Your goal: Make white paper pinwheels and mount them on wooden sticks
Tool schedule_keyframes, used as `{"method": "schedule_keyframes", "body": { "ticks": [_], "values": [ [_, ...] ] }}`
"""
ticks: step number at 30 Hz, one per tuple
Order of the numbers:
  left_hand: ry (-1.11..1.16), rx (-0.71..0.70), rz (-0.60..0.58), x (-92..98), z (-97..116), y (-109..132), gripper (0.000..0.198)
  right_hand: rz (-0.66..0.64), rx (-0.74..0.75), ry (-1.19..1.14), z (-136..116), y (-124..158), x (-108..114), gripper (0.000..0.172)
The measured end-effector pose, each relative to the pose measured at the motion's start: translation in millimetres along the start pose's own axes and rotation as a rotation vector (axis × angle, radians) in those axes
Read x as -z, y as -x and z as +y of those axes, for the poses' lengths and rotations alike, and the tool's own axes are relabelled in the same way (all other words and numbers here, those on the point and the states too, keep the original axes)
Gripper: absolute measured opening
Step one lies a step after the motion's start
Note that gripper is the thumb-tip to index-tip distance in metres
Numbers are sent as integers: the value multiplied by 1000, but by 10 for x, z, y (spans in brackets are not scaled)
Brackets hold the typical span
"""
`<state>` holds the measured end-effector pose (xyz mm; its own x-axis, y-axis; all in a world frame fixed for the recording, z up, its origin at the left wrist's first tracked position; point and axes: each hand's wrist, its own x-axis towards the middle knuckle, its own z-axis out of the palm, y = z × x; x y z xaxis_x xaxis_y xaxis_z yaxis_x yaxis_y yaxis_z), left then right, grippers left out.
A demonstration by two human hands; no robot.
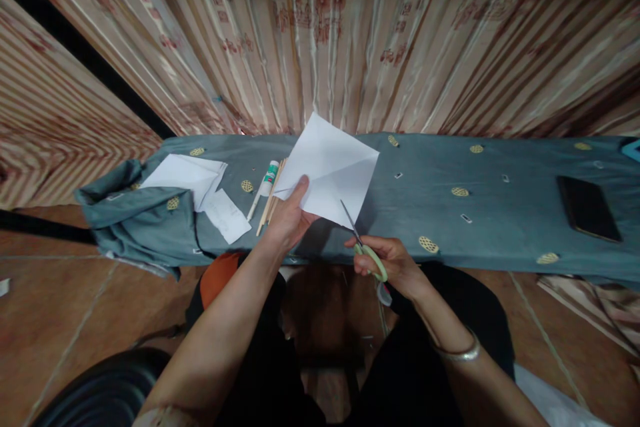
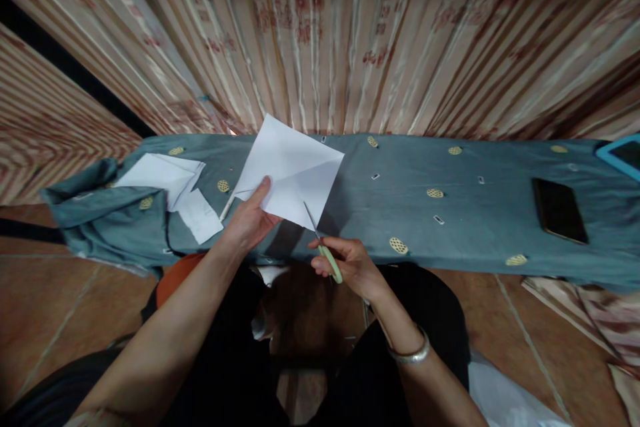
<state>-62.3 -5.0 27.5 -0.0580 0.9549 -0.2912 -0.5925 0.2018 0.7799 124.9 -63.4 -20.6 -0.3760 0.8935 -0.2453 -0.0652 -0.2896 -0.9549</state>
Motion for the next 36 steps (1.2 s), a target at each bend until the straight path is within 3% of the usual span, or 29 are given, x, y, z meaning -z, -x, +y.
{"method": "schedule_keyframes", "body": {
  "ticks": [15, 25, 36],
  "values": [
    [9, 9, -65, 22, -89, 11, 30, 18, -14, -19, -37, -28, -32, 51],
    [-7, 15, -77, 44, -114, 14, 40, 37, -49, -60, -71, -38, -66, 54],
    [-13, 51, -120, 57, -139, 28, 38, 50, -64, -73, -59, -51, -56, 50]
  ]
}}
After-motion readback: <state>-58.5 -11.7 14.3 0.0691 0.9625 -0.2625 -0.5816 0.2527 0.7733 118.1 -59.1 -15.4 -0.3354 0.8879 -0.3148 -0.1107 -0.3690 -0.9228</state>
